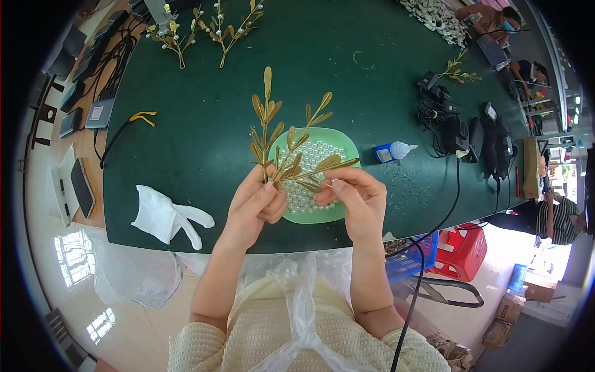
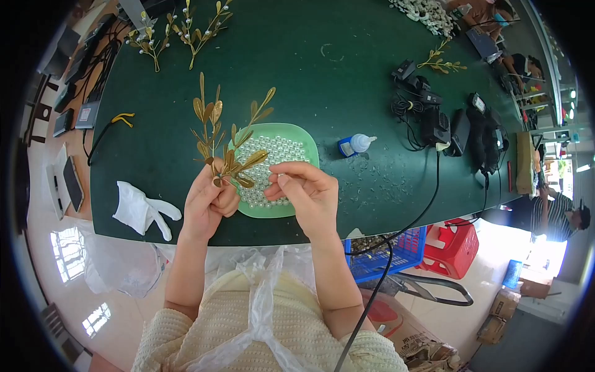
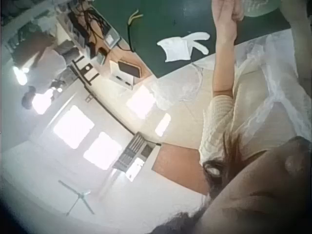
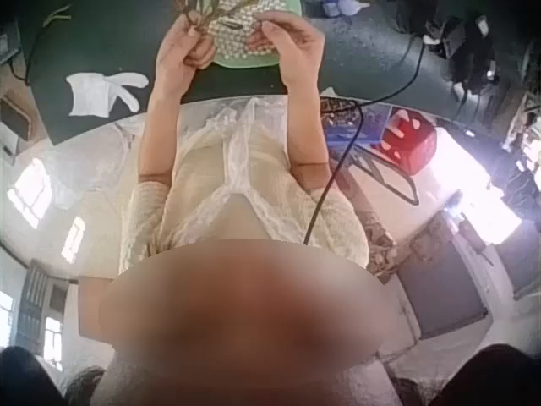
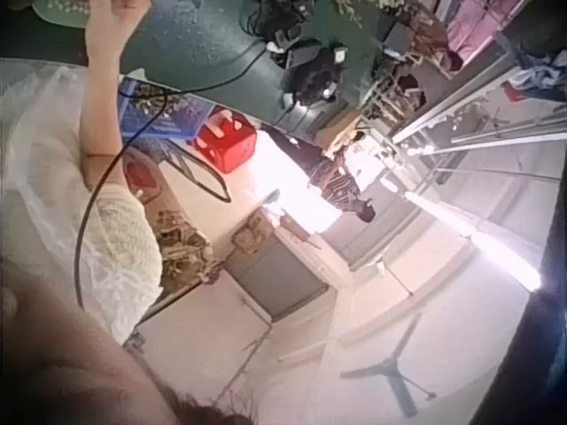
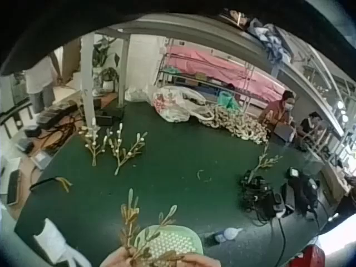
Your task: The person applies glue to a gold-colored branch from a bottle and presses white pearls from a bowl onto the glue, repeating the process for several leaves.
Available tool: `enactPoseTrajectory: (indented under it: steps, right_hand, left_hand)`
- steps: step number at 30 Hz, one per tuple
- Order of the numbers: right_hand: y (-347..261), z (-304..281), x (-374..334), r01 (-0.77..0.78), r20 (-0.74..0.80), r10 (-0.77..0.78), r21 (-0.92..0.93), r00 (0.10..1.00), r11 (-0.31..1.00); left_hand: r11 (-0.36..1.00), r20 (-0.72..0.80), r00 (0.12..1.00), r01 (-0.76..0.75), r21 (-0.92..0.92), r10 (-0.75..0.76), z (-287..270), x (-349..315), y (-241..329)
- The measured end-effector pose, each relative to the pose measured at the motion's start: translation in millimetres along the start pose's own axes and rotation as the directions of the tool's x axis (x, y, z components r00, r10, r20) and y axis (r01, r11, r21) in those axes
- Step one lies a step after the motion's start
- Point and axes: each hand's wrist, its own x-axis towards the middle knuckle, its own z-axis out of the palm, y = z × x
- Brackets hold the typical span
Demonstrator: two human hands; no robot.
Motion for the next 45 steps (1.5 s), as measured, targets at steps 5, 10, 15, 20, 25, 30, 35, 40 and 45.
enactPoseTrajectory:
  steps: [5, 10, 15, 20, 25, 30, 35, 40, 45]
  right_hand:
    - [-2, 9, 0, -0.045, -0.023, 0.046, 0.074, 0.999, 0.996]
    - [1, 2, -2, -0.01, -0.035, 0.017, 0.181, 0.999, 0.983]
    - [1, -2, -4, -0.112, 0.034, 0.107, 0.304, 0.994, 0.946]
    - [1, -2, -3, -0.116, 0.036, 0.111, 0.368, 0.993, 0.923]
    - [3, -4, -2, -0.124, 0.06, 0.109, 0.421, 0.992, 0.898]
    - [3, -5, 2, -0.117, 0.03, 0.119, 0.511, 0.992, 0.851]
    - [2, -6, -1, -0.153, 0.03, 0.16, 0.508, 0.987, 0.848]
    - [2, 2, -5, -0.202, 0.059, 0.199, 0.5, 0.978, 0.842]
    - [8, 11, -7, -0.23, 0.058, 0.231, 0.491, 0.971, 0.84]
  left_hand:
    - [1.0, -0.015, 1.0, -0.005, 0.015, 0.005, 1, 1, 0]
    - [1.0, -0.009, 1.0, -0.026, 0.001, 0.026, 1, 0, -1]
    - [0.999, -0.027, 0.998, -0.048, 0.026, 0.048, 1, 0, -3]
    - [0.996, -0.054, 0.998, -0.031, 0.085, 0.036, 2, 0, -3]
    - [0.995, -0.054, 0.998, -0.03, 0.09, 0.035, 3, 0, -2]
    - [0.995, -0.041, 0.998, -0.032, 0.092, 0.036, 2, 0, -2]
    - [0.989, -0.078, 0.992, -0.085, 0.118, 0.095, 2, -1, -5]
    - [0.958, -0.107, 0.971, -0.187, 0.216, 0.214, 4, 0, -9]
    - [0.949, -0.131, 0.962, -0.203, 0.242, 0.239, 8, 0, -7]
